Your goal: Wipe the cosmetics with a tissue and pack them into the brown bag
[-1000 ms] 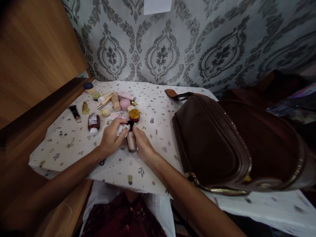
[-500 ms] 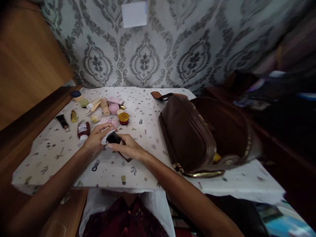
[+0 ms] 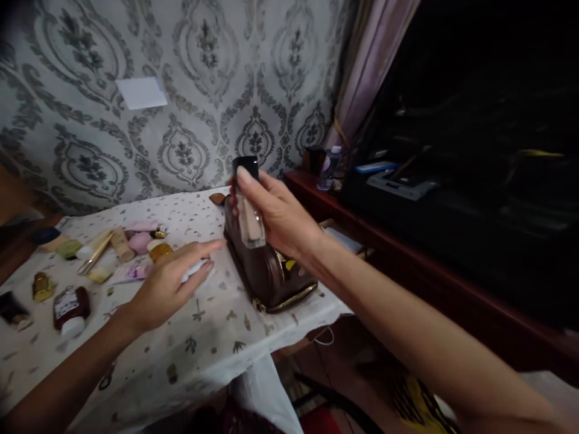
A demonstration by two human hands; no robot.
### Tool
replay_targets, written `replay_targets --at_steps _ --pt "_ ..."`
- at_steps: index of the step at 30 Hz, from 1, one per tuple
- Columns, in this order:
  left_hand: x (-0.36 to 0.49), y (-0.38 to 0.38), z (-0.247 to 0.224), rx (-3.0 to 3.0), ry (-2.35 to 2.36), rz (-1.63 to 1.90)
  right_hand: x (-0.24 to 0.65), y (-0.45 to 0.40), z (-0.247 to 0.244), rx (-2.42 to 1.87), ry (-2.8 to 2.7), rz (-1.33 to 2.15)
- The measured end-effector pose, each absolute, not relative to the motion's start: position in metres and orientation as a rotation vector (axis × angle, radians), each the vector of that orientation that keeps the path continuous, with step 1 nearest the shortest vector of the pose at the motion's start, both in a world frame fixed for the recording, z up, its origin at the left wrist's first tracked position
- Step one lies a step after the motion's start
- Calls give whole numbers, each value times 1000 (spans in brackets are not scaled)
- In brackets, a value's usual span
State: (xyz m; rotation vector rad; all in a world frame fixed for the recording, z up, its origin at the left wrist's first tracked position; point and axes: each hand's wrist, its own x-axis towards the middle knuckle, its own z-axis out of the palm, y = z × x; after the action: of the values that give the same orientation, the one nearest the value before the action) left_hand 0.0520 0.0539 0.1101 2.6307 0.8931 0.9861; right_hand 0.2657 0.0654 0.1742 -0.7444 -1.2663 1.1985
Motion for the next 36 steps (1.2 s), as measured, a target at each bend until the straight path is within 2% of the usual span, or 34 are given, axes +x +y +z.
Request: replay_targets --at_steps 6,16,29,33,36 --pt "108 63 116 2975 959 654 335 92 158 -953 -1258 1071" --pt "111 68 102 3004 842 763 371 96 146 -1170 -1846 965" --pt "107 69 96 3044 858 825 359 89 150 -1763 -2672 25" --pt "106 69 95 3050 856 850 357 89 151 -1743 -2845 -275" --pt "106 69 93 3052 855 853 357 90 155 -1712 -2919 -374"
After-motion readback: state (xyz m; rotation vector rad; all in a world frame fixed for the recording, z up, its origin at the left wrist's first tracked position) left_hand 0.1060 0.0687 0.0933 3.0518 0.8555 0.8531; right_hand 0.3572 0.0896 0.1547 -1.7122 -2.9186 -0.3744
